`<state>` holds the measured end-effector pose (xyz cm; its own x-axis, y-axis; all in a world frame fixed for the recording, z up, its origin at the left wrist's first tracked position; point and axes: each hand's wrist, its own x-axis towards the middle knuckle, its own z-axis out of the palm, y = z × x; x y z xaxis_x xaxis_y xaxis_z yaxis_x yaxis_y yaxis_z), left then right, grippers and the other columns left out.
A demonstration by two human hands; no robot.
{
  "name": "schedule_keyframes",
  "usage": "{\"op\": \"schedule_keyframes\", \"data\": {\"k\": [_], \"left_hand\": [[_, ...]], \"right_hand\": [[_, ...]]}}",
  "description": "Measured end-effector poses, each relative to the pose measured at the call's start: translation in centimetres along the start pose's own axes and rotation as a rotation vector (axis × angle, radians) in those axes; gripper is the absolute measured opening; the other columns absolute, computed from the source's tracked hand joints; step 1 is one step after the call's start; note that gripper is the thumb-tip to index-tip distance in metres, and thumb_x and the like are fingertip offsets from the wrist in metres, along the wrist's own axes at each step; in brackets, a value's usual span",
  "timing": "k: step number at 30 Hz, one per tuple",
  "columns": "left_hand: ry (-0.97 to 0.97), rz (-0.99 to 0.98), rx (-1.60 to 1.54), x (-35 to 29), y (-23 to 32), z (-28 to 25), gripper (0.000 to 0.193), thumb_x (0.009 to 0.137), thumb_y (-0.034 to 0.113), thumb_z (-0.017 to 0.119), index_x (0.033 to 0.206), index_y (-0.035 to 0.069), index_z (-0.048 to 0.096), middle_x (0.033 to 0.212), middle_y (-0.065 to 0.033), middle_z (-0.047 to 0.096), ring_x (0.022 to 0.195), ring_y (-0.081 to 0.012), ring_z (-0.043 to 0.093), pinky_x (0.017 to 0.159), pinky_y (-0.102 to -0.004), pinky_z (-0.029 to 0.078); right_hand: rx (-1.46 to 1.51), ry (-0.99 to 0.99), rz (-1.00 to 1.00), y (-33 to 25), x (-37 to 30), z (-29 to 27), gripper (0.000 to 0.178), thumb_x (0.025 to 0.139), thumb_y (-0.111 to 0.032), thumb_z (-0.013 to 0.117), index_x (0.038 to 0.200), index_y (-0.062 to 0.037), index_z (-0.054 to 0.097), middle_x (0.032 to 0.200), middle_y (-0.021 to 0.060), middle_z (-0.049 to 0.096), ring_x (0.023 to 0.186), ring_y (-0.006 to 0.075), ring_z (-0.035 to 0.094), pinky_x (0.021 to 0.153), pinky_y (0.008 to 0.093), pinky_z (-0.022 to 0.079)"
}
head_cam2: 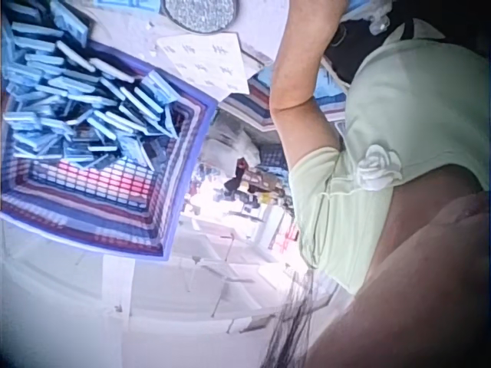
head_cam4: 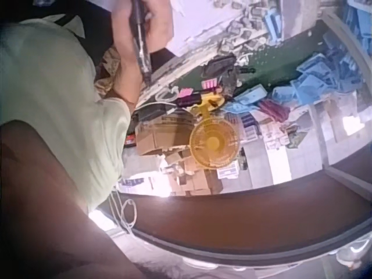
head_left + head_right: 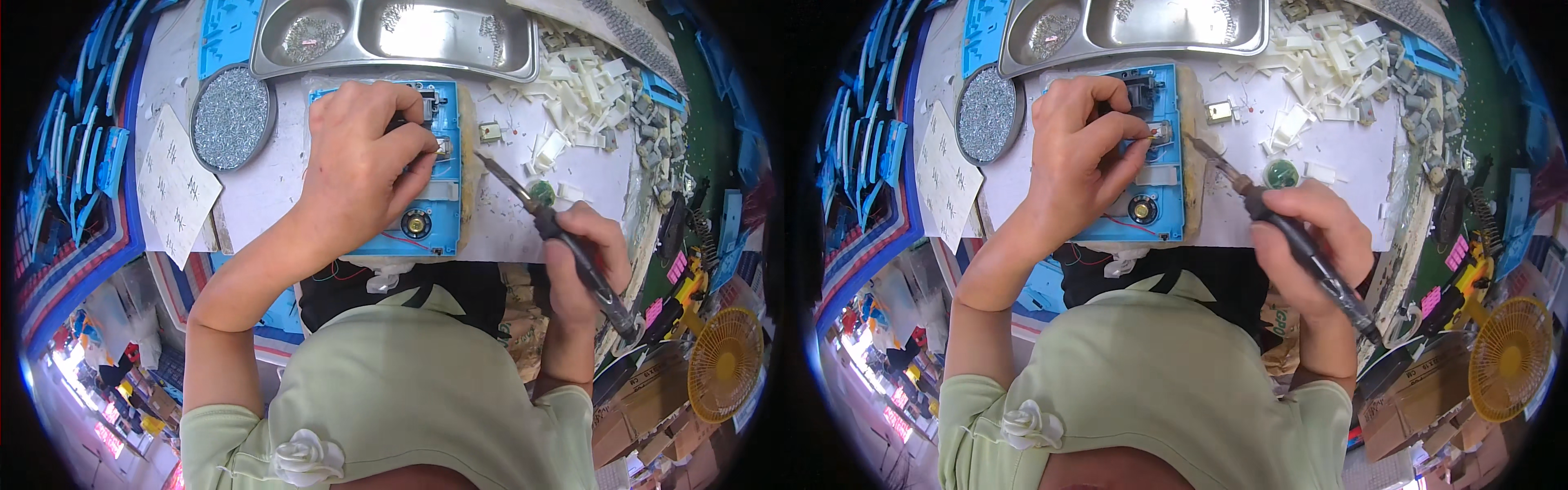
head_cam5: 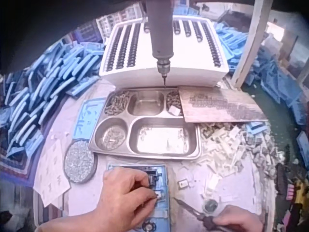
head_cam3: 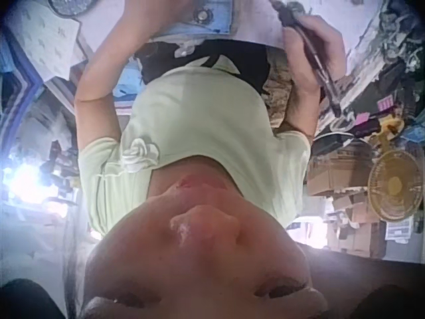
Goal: Soldering internal wiring and components into a blue plastic casing and then using an electric screwdriver to secure the device assembly.
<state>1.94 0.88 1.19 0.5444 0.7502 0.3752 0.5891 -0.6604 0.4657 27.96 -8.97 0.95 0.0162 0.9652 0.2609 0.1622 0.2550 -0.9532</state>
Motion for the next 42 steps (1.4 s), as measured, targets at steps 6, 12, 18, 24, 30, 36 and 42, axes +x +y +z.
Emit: {"op": "schedule_keyframes", "data": {"k": [6,12,18,24,30,36,42], "left_hand": [[-0.019,0.012,0.021,0.3,-0.1,-0.2,0.024,0.066,0.007,0.081,0.087,0.010,0.071,0.102,-0.0051,0.060,0.093,-0.0267,0.055,0.081,-0.0411,0.038],[-0.040,0.010,0.032,0.5,-0.1,-0.4,0.024,0.065,0.007,0.080,0.086,0.010,0.071,0.102,-0.0054,0.060,0.092,-0.0267,0.056,0.079,-0.0411,0.039],[-0.037,0.015,0.035,0.5,0.0,-0.5,0.025,0.065,0.007,0.080,0.088,0.011,0.071,0.102,-0.0052,0.060,0.090,-0.0264,0.056,0.079,-0.0412,0.039],[-0.047,0.012,0.037,0.6,0.1,-0.6,0.024,0.066,0.007,0.079,0.087,0.012,0.071,0.102,-0.0044,0.060,0.091,-0.0263,0.056,0.079,-0.0414,0.039],[-0.050,0.003,0.053,0.5,0.2,-0.5,0.023,0.066,0.008,0.080,0.086,0.013,0.070,0.102,-0.0035,0.060,0.091,-0.0256,0.056,0.081,-0.0411,0.039],[-0.066,-0.009,0.070,0.5,0.5,-0.7,0.022,0.067,0.008,0.080,0.086,0.012,0.070,0.102,-0.0031,0.059,0.093,-0.0255,0.056,0.083,-0.0410,0.039],[-0.064,-0.001,0.075,0.6,0.5,-0.8,0.022,0.067,0.007,0.080,0.086,0.012,0.070,0.102,-0.0036,0.059,0.093,-0.0259,0.056,0.083,-0.0410,0.039]], "right_hand": [[-0.126,-0.046,-0.129,0.2,1.4,1.4,0.031,0.075,0.003,0.081,0.103,0.0007,0.069,0.070,0.0074,0.063,0.055,0.0161,0.052,0.051,0.0282,0.038],[-0.150,-0.064,-0.145,0.0,1.8,1.7,0.031,0.074,0.002,0.082,0.101,0.0004,0.069,0.072,0.0088,0.065,0.056,0.0177,0.054,0.051,0.0289,0.039],[-0.223,-0.088,-0.122,-0.6,2.0,1.9,0.030,0.074,0.000,0.083,0.101,-0.0001,0.069,0.071,0.0083,0.065,0.055,0.0177,0.053,0.050,0.0287,0.039],[-0.216,-0.077,-0.116,-0.6,1.9,2.0,0.030,0.075,-0.001,0.083,0.101,-0.0007,0.069,0.070,0.0072,0.063,0.055,0.0172,0.053,0.050,0.0282,0.038],[-0.202,-0.057,-0.146,-0.2,1.8,1.9,0.030,0.075,-0.002,0.083,0.102,-0.0004,0.069,0.069,0.0068,0.062,0.055,0.0161,0.052,0.050,0.0275,0.037],[-0.200,-0.052,-0.137,-0.6,1.9,1.7,0.030,0.076,-0.003,0.083,0.102,-0.0006,0.070,0.068,0.0063,0.062,0.054,0.0160,0.051,0.050,0.0276,0.037],[-0.211,-0.073,-0.109,-0.5,2.0,2.0,0.029,0.075,-0.002,0.083,0.102,-0.0009,0.070,0.068,0.0062,0.061,0.054,0.0165,0.052,0.050,0.0281,0.038]]}}
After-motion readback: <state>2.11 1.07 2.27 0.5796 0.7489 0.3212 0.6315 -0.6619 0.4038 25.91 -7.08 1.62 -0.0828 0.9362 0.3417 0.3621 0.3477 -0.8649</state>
